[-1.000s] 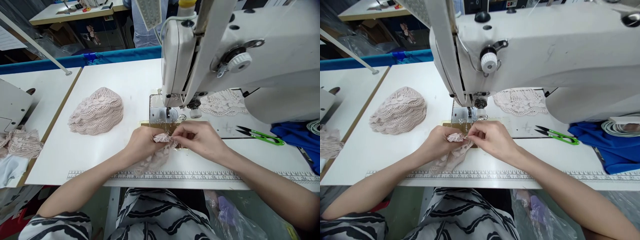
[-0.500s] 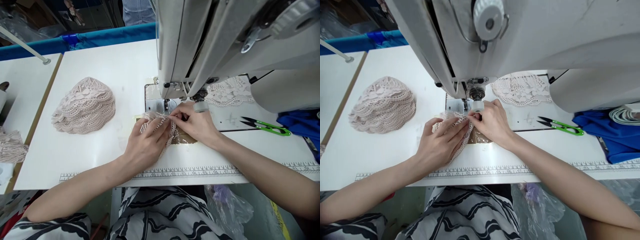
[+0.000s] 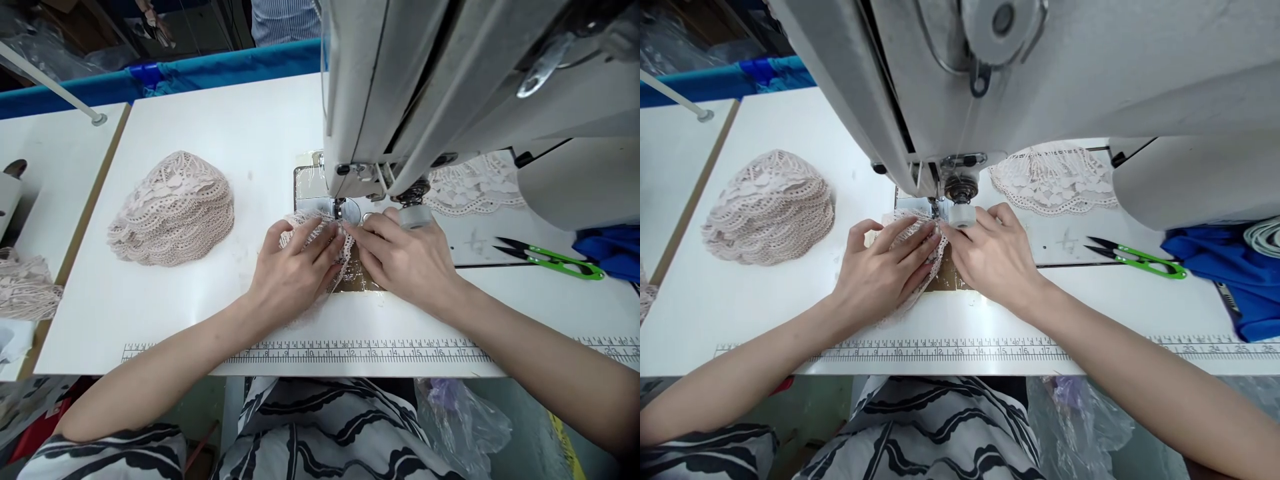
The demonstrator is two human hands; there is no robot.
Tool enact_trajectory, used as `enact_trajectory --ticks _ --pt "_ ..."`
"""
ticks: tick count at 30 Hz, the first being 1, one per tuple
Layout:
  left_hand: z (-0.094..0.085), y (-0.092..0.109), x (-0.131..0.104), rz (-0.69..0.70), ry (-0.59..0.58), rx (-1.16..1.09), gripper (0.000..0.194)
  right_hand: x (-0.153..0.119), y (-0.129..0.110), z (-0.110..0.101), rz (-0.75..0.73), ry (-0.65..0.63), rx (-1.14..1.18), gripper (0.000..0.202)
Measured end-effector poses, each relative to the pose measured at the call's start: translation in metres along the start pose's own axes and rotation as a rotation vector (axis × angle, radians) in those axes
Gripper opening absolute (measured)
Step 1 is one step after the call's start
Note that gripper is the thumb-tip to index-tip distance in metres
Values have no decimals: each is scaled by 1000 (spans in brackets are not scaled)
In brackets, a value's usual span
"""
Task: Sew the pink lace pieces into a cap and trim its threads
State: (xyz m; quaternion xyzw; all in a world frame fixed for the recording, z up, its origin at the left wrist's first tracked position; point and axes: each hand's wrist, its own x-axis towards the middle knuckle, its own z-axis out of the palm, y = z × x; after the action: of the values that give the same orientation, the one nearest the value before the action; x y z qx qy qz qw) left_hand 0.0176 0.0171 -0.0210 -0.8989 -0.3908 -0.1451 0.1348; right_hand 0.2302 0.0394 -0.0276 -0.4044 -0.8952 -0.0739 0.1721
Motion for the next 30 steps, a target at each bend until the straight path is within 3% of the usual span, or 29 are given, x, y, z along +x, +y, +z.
enact_trajectory --ticks 5,12,20,30 --pt "1 -1 1 -53 -53 -135 32 2 0 1 -3 -5 6 36" --pt "3 -5 2 -71 -34 -189 34 3 -1 2 3 -23 -5 34" --pt "4 -2 1 -50 12 -109 32 1 -1 4 -21 22 -75 33" --pt "2 -2 2 -68 -25 -110 33 2 -2 5 -8 30 -80 33"
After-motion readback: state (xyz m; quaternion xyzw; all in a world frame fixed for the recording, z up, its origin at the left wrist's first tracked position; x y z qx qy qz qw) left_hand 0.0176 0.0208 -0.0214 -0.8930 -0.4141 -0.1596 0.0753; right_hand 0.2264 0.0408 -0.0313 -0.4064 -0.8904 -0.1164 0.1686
